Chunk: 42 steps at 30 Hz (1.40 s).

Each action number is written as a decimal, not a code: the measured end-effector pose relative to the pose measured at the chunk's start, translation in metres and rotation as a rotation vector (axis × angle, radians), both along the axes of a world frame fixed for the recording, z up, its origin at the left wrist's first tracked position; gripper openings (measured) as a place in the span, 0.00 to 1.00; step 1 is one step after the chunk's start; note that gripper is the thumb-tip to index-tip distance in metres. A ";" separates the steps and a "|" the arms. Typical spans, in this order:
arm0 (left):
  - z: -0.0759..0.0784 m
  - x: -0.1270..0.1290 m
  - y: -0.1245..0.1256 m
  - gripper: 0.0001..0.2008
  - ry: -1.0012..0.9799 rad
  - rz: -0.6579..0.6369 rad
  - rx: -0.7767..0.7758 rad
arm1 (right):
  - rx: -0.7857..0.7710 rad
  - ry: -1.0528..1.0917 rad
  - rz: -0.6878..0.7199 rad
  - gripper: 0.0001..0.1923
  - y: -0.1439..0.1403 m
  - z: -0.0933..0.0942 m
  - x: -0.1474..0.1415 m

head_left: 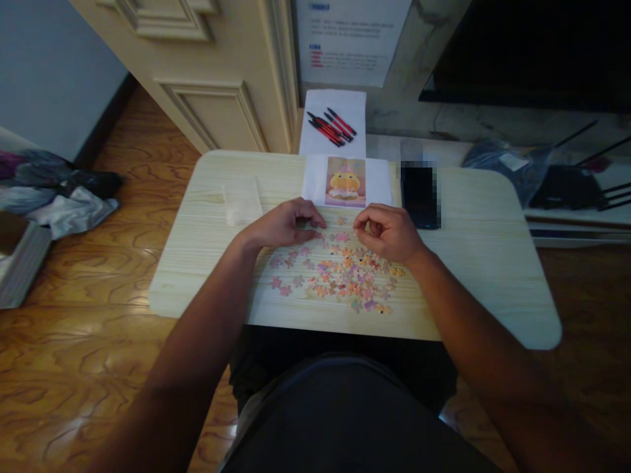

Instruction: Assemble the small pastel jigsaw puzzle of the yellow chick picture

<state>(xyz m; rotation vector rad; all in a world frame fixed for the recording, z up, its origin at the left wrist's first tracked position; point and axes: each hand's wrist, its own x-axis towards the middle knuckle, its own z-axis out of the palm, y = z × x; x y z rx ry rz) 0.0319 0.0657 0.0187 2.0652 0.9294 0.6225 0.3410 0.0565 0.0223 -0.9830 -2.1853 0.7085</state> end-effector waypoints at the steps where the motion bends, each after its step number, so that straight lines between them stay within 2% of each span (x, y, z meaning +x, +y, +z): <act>1: 0.000 0.001 0.000 0.09 -0.002 0.008 -0.001 | -0.005 -0.008 -0.004 0.02 0.000 0.000 0.000; 5: -0.001 0.006 0.000 0.08 -0.020 0.023 0.014 | -0.008 -0.011 -0.006 0.01 0.001 0.000 0.001; 13: 0.006 0.005 0.000 0.05 -0.020 -0.094 -0.017 | 0.014 0.006 0.002 0.03 0.000 -0.001 0.000; 24: 0.010 0.007 -0.003 0.05 0.002 -0.085 -0.046 | 0.013 0.004 0.001 0.03 0.000 0.001 -0.001; 31: 0.010 0.005 -0.001 0.06 -0.039 -0.049 -0.079 | 0.001 -0.016 -0.007 0.03 -0.001 0.001 0.000; 42: 0.003 0.005 -0.003 0.10 -0.229 0.104 -0.325 | -0.003 -0.006 -0.003 0.02 -0.001 0.001 0.001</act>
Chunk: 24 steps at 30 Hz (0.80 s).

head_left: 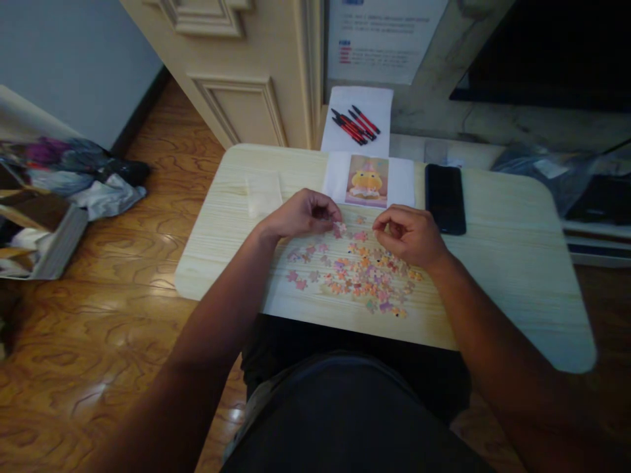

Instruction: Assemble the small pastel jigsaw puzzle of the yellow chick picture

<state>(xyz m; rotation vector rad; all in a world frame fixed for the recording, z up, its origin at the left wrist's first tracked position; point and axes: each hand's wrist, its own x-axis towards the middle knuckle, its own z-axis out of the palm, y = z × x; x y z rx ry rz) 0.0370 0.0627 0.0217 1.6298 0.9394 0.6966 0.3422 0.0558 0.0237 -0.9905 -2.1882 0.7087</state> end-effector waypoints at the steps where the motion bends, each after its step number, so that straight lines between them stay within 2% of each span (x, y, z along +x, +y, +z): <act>1: -0.002 0.000 0.001 0.10 -0.007 0.021 -0.006 | -0.002 0.002 0.001 0.02 0.000 0.000 0.000; 9: -0.009 0.001 0.003 0.09 -0.076 0.146 -0.003 | -0.002 0.015 0.003 0.02 0.001 -0.001 0.001; 24: -0.014 0.000 0.004 0.09 -0.067 0.135 0.010 | 0.017 0.030 0.015 0.02 0.001 -0.003 0.000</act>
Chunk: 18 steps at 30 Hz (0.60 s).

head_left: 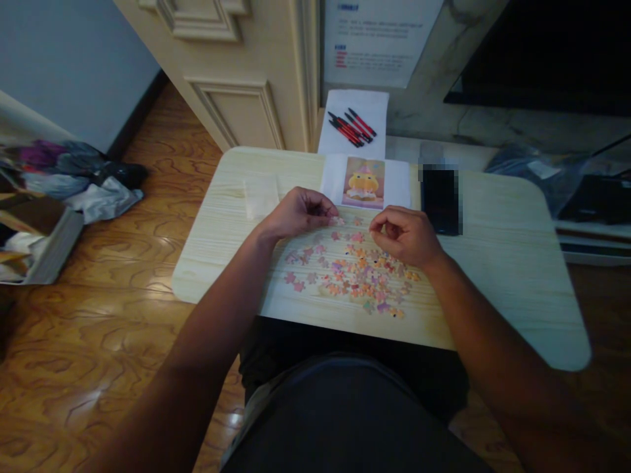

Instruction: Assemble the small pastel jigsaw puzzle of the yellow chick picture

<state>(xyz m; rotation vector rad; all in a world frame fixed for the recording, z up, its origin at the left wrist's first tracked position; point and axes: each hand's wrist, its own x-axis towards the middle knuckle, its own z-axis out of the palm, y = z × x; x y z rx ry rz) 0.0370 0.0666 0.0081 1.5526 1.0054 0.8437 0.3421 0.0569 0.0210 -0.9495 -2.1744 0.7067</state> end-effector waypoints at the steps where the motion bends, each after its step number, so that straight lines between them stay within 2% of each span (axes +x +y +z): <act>1: 0.000 0.000 0.000 0.09 -0.008 0.001 -0.001 | 0.000 -0.001 0.001 0.02 0.000 0.000 0.000; 12: 0.002 0.001 -0.001 0.08 -0.044 0.021 -0.026 | -0.012 -0.002 0.000 0.03 -0.001 0.001 0.000; 18: 0.001 0.003 -0.002 0.08 -0.046 0.044 -0.003 | 0.027 -0.027 -0.077 0.02 0.002 -0.001 -0.001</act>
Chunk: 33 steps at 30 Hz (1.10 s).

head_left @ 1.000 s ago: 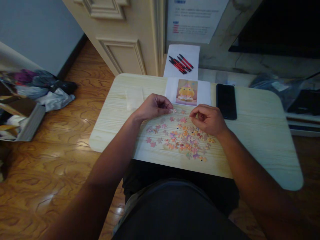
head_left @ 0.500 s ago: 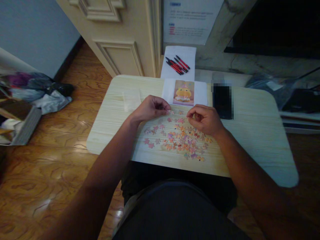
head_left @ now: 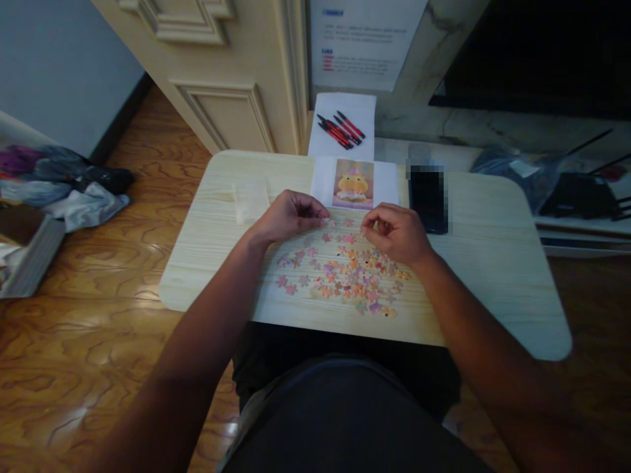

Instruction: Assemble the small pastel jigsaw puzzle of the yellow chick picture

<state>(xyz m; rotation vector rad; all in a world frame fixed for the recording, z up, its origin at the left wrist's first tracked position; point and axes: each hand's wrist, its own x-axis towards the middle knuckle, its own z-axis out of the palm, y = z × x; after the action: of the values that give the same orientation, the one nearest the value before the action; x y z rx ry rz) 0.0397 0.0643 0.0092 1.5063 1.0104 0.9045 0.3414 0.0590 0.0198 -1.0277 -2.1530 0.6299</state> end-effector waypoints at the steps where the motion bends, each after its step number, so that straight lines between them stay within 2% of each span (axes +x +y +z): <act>1: 0.000 0.001 0.000 0.08 0.004 0.007 0.010 | 0.015 -0.016 -0.006 0.03 0.001 0.000 0.000; 6: -0.002 0.006 -0.002 0.07 0.041 0.002 0.076 | 0.070 -0.076 -0.001 0.07 0.004 -0.002 -0.001; 16: -0.007 0.006 0.001 0.07 0.114 0.030 0.194 | 0.072 -0.111 0.005 0.08 0.006 -0.007 -0.001; 33: -0.007 0.007 0.000 0.07 0.150 0.043 0.188 | 0.138 -0.233 0.032 0.11 0.002 -0.008 -0.010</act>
<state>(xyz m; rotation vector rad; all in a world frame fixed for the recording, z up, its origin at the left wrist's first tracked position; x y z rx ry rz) 0.0467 0.0643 0.0023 1.7373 1.0930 0.9491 0.3309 0.0611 0.0119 -1.0367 -2.3814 0.3849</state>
